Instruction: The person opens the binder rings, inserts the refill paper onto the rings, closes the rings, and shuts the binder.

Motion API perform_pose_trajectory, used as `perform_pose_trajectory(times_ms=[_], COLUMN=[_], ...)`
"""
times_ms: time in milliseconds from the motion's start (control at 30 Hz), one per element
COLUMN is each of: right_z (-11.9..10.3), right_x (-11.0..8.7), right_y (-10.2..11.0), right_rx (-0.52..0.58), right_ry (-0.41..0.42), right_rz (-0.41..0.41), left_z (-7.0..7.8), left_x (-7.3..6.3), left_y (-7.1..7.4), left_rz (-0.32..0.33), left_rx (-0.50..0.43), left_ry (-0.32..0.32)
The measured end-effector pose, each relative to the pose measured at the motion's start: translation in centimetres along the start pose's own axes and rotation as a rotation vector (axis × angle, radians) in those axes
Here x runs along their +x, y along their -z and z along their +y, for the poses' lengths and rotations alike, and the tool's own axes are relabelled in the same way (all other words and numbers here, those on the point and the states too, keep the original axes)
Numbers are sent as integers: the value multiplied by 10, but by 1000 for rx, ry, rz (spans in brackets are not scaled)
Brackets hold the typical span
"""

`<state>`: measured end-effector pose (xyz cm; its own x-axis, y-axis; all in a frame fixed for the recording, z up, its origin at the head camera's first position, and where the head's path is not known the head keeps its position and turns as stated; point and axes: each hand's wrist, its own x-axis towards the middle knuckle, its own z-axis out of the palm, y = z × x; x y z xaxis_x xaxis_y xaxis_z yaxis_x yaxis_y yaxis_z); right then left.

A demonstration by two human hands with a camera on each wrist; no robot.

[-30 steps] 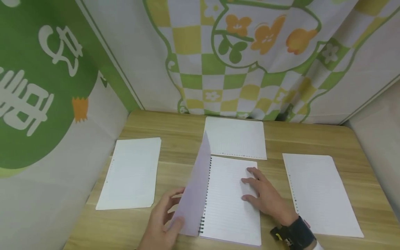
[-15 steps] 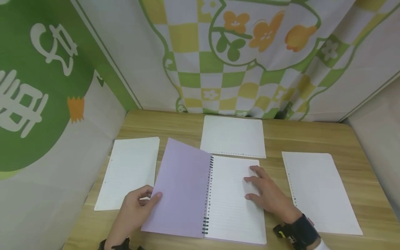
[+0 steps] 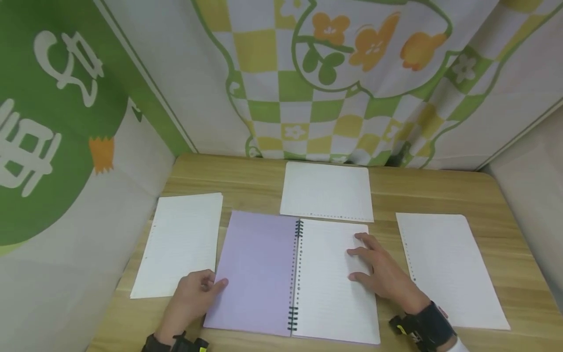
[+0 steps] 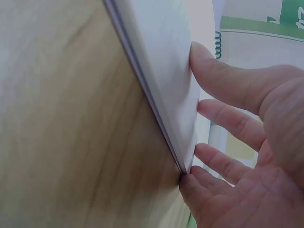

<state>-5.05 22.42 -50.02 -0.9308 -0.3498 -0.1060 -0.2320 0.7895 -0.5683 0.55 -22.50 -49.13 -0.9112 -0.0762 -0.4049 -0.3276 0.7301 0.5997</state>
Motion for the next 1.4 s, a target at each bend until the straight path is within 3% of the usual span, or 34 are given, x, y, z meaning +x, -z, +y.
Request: perform_pose_trajectory(times_ms=[100, 233, 500, 633, 767, 933, 1067, 1200, 1400], right_z=[0, 0, -9, -18, -30, -38, -44, -51, -58], right_x=[0, -1, 1, 15, 40, 77, 101, 117, 126], right_y=[0, 0, 3, 3, 0, -11, -23, -32, -38], right_rx=[-10, -20, -75, -117, -66, 61, 104, 103, 92], right_ry=[16, 33, 63, 139, 179, 215, 227, 260, 242], right_rz=[2, 1, 8, 85, 105, 87, 85, 94, 120], left_z=[2, 8, 21, 36, 59, 89, 106, 118, 129], left_x=[-6, -13, -5, 15, 46, 93, 121, 136, 144], left_y=[-2, -3, -1, -2, -8, -27, -46, -60, -69], left_rz=[21, 71, 48, 25, 25, 30, 29, 37, 46], left_rx=[120, 243, 284, 237, 194, 135, 139, 145, 138], left_ry=[4, -42, -129, -230, -361, -530, -626, -686, -709])
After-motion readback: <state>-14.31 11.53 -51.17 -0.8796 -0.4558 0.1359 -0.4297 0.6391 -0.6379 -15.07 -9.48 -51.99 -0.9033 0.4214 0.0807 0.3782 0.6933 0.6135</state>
